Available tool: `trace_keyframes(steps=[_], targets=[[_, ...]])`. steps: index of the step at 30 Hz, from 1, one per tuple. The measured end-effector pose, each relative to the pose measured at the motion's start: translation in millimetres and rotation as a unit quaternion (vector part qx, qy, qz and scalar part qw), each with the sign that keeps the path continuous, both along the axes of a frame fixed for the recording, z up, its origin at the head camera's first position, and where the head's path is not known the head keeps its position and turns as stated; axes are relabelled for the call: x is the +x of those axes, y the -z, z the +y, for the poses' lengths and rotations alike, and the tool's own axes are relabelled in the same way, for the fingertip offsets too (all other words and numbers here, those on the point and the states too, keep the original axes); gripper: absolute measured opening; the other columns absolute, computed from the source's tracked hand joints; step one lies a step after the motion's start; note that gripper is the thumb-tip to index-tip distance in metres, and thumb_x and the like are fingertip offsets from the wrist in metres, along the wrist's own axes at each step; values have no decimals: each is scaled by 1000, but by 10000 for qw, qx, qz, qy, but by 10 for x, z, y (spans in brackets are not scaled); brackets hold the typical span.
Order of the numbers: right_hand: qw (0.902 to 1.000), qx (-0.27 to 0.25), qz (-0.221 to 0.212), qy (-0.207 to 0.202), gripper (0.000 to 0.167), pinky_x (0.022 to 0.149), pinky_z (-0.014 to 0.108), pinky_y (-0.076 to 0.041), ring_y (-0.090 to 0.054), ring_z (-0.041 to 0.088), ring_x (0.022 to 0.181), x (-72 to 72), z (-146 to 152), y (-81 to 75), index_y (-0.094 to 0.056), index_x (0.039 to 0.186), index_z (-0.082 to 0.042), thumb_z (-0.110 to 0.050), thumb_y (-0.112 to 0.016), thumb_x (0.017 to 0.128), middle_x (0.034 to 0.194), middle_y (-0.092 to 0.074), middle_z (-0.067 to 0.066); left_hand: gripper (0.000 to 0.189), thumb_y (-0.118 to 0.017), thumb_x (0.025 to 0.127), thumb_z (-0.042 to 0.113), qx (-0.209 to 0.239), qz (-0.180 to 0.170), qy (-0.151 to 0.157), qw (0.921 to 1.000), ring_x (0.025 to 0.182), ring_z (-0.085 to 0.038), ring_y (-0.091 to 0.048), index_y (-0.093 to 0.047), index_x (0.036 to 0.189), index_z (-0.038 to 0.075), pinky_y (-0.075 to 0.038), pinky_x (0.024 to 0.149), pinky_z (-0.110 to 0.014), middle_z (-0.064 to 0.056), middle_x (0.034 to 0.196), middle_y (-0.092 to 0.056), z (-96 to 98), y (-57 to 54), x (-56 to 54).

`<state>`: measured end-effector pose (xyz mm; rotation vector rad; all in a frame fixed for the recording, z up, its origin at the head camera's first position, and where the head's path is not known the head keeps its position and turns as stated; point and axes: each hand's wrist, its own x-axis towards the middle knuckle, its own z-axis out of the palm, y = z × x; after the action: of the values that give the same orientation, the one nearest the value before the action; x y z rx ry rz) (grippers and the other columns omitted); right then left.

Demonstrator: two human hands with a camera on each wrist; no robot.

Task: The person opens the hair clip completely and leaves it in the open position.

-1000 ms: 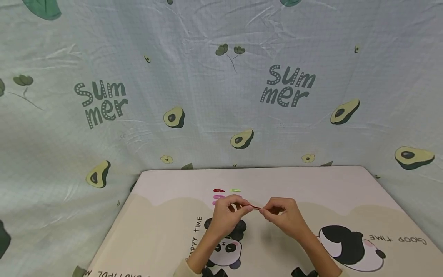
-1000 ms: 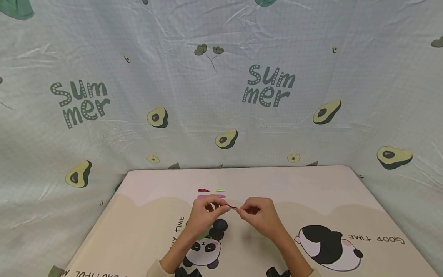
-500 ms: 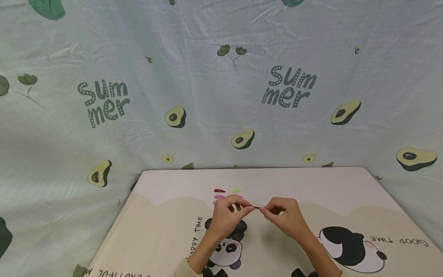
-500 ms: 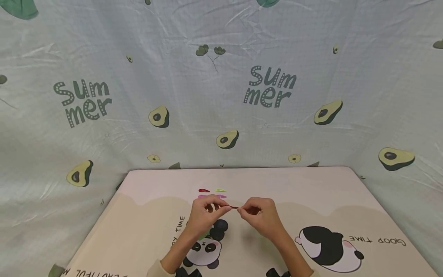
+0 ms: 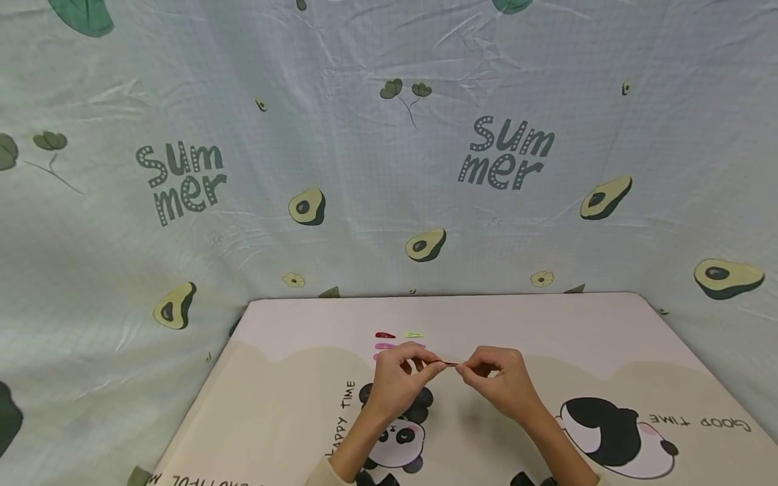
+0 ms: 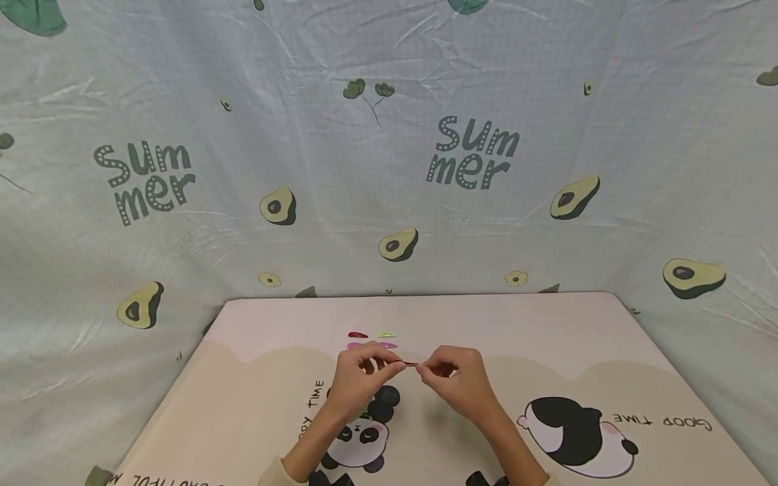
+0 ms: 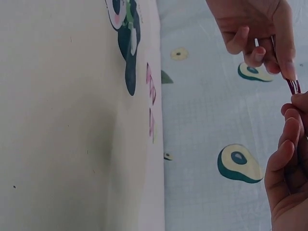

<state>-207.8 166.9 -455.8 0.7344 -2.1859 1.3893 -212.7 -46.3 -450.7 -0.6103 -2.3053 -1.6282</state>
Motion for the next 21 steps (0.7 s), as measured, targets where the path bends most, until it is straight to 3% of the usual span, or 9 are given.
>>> trace_keyframes(steps=[15,21], targets=[[9999,-47,141,67,24,52,22,-49,-55,-1,58,8,-27,-11,-76,75,-19,4,-81,82,67,-69,-4,7,-83,88,20,195,154,50,9997,74,-2,-57,-82,89,13,-46,64,-18,1,82,-75,9,13,9],[9997,-101,195,70,25,52,22,-49,-54,0,58,10,-27,-3,-76,76,-19,4,-81,82,67,-68,-3,5,-83,88,19,252,384,40,9989,74,-2,-57,-81,88,14,-47,63,-19,1,80,-75,22,20,12]])
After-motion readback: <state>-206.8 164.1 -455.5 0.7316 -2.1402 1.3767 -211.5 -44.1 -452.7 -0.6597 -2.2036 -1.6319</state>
